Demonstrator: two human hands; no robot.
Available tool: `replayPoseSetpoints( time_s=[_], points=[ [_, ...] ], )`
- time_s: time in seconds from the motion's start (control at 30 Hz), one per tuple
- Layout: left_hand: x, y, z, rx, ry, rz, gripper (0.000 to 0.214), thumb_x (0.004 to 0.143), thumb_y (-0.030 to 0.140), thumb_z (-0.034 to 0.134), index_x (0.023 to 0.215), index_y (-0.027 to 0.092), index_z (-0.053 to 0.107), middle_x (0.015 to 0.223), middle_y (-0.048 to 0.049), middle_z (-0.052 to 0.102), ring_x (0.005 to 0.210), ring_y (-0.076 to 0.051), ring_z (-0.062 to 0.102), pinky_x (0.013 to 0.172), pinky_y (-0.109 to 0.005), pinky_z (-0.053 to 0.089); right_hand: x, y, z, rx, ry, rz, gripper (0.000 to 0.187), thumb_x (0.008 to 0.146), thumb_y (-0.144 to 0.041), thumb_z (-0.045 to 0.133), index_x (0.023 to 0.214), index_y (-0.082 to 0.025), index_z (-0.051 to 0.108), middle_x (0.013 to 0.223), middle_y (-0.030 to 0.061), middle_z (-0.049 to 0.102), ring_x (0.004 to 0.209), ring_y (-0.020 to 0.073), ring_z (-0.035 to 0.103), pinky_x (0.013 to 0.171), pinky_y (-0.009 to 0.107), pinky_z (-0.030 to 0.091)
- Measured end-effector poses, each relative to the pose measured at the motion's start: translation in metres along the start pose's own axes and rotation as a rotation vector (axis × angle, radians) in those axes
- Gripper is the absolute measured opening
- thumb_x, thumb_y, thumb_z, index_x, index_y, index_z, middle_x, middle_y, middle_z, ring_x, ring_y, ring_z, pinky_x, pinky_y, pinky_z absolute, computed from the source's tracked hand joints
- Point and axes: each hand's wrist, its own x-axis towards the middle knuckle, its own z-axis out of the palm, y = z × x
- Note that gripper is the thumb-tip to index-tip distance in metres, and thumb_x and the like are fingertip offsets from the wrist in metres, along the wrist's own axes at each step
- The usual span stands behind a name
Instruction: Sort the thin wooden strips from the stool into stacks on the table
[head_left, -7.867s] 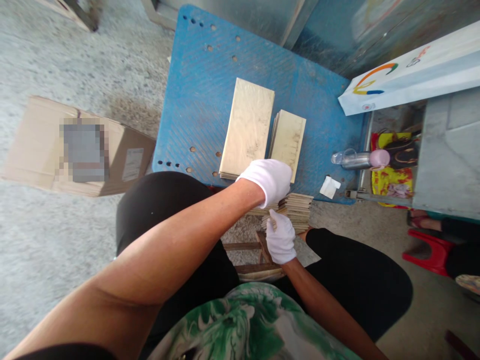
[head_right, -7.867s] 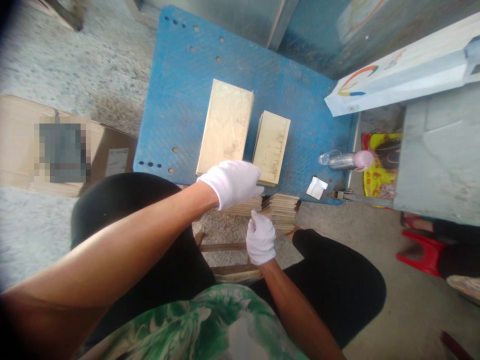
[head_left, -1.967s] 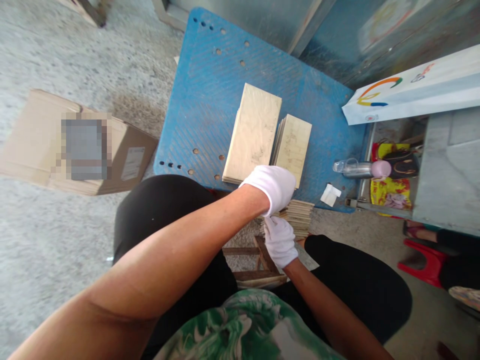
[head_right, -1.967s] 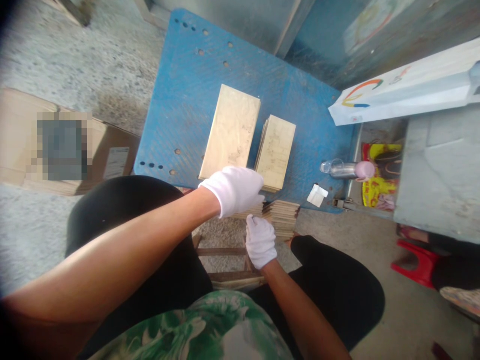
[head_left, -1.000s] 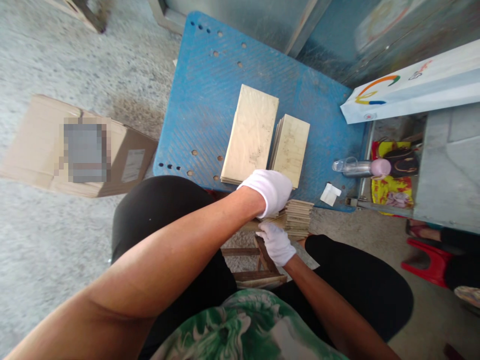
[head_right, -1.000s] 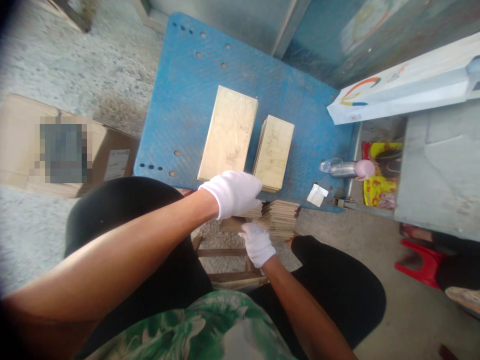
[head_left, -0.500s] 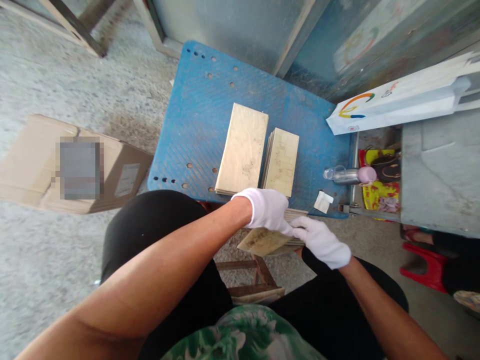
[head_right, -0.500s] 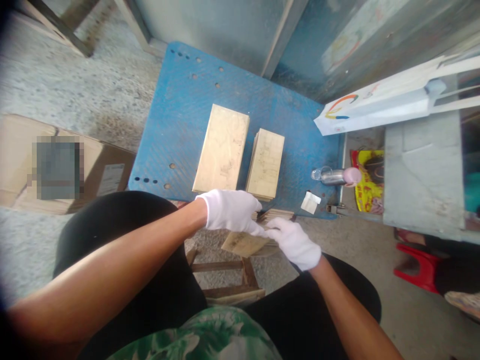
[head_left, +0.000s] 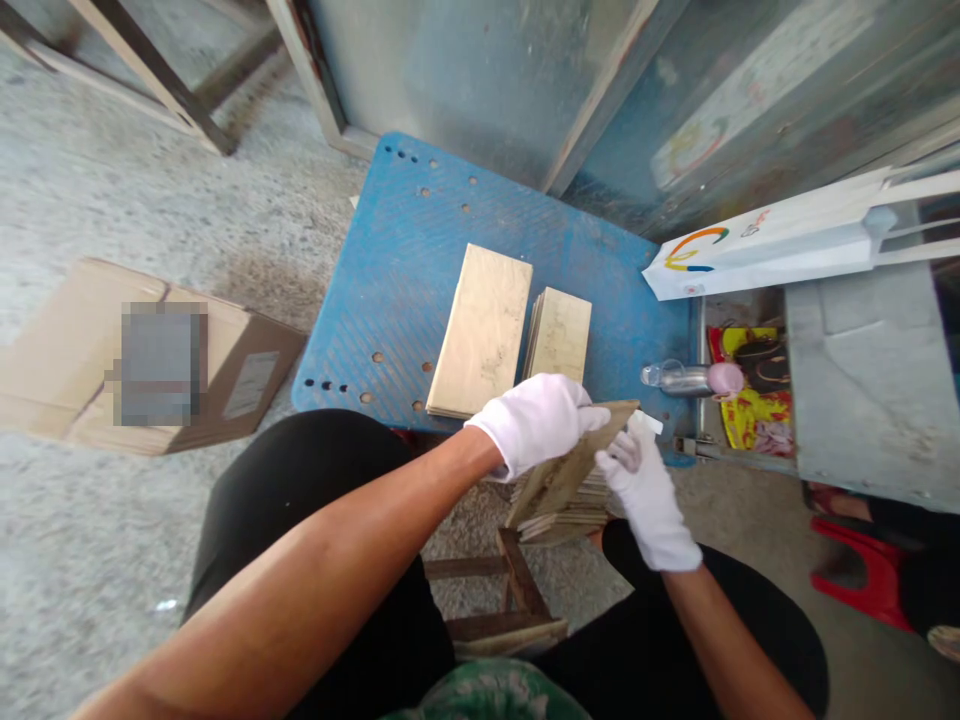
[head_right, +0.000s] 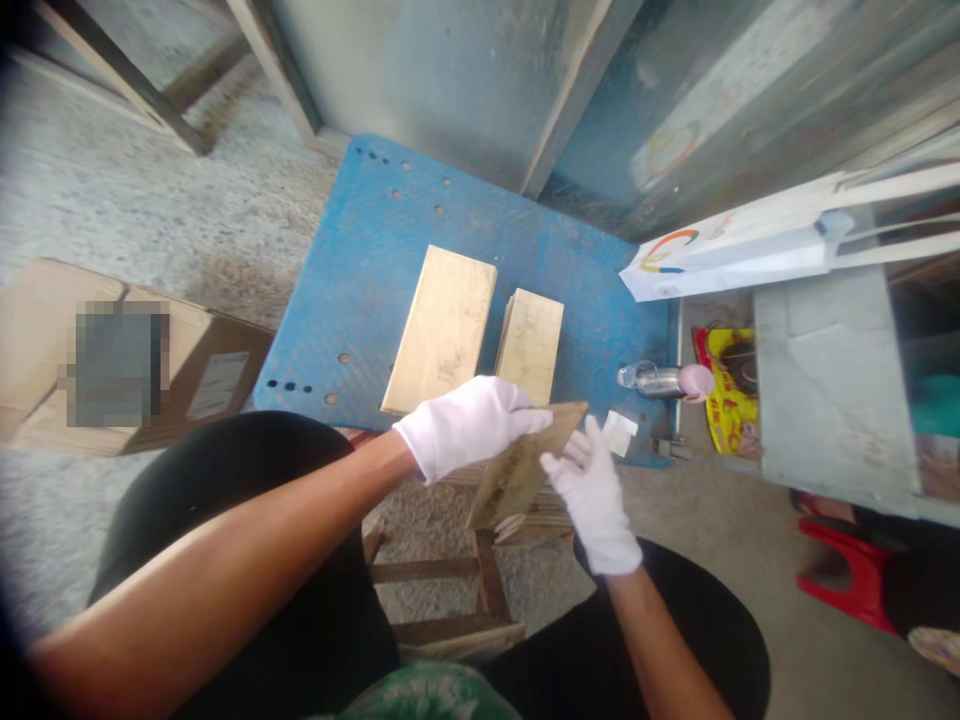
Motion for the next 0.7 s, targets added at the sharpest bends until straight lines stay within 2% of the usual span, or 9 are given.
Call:
replayPoseSetpoints(
  time_s=[0.07,0.17,0.23,0.33,0.47,0.53,0.6,0.7],
  points=[
    [0.001,-0.001,0.000,-0.038,0.043,-0.053,0.039,0.094,0.046,0.047,0.078,0.017,0.069,0.066,-0.0014,0.061,0.056,-0.011,0.050,0.054,-0.024,0.035,-0.017,0.012,0.017,-0.179,-0.003,0.004,0.122,0.061,-0.053,0.084,0.159,-0.021,0.017,0.147,0.0191,0.049,0.131,0.0345,0.052,0.108,0.054,0.043],
    [0.002,-0.001,0.001,-0.056,0.085,-0.068,0.040,0.095,0.044,0.045,0.074,0.017,0.065,0.063,-0.0016,0.059,0.055,-0.011,0.049,0.052,-0.025,0.032,-0.034,0.016,0.038,-0.470,0.072,-0.001,0.134,0.053,-0.053,0.087,0.160,-0.021,0.012,0.157,0.0197,0.035,0.143,0.0398,0.036,0.115,0.057,0.033],
    [0.003,-0.002,0.002,-0.065,0.100,-0.080,0.041,0.096,0.044,0.043,0.073,0.017,0.064,0.063,-0.0020,0.059,0.056,-0.012,0.049,0.052,-0.025,0.032,-0.037,0.012,0.048,-0.586,0.116,0.015,0.140,0.051,-0.055,0.087,0.161,-0.017,0.008,0.159,0.0235,0.029,0.144,0.0432,0.032,0.114,0.059,0.032],
    [0.005,-0.003,0.002,-0.097,0.110,-0.108,0.042,0.096,0.045,0.043,0.073,0.017,0.064,0.064,-0.0022,0.060,0.057,-0.012,0.050,0.052,-0.025,0.032,-0.033,0.005,0.054,-0.662,0.149,0.015,0.143,0.052,-0.060,0.084,0.160,-0.011,0.004,0.157,0.0275,0.028,0.142,0.0448,0.034,0.112,0.059,0.034],
    [0.005,0.000,-0.004,-0.134,0.121,-0.105,0.040,0.095,0.043,0.046,0.072,0.017,0.065,0.065,-0.0016,0.060,0.059,-0.012,0.052,0.053,-0.024,0.034,-0.027,0.000,0.057,-0.694,0.220,-0.104,0.135,0.055,-0.062,0.078,0.158,-0.003,0.014,0.155,0.0296,0.032,0.141,0.0436,0.036,0.112,0.055,0.035],
    [0.004,0.005,-0.009,-0.205,0.147,-0.141,0.042,0.094,0.047,0.047,0.071,0.017,0.066,0.061,-0.0005,0.058,0.057,-0.012,0.051,0.053,-0.025,0.035,-0.023,-0.005,0.058,-0.701,0.257,-0.157,0.132,0.056,-0.062,0.077,0.157,0.000,0.018,0.154,0.0299,0.033,0.141,0.0436,0.037,0.112,0.054,0.036],
    [0.001,0.010,-0.014,-0.286,0.218,-0.174,0.045,0.093,0.053,0.048,0.073,0.017,0.067,0.062,-0.0008,0.060,0.058,-0.013,0.054,0.055,-0.025,0.037,-0.016,-0.014,0.058,-0.702,0.265,-0.171,0.131,0.055,-0.060,0.077,0.157,-0.001,0.019,0.153,0.0289,0.036,0.140,0.0433,0.039,0.111,0.053,0.037],
    [-0.001,0.014,-0.021,-0.301,0.377,-0.221,0.045,0.092,0.056,0.050,0.087,0.016,0.069,0.078,-0.0051,0.070,0.073,-0.016,0.064,0.065,-0.026,0.045,0.007,-0.032,0.057,-0.718,0.253,-0.105,0.128,0.056,-0.059,0.078,0.158,-0.008,0.018,0.152,0.0255,0.040,0.136,0.0426,0.045,0.108,0.054,0.041]
  ],
)
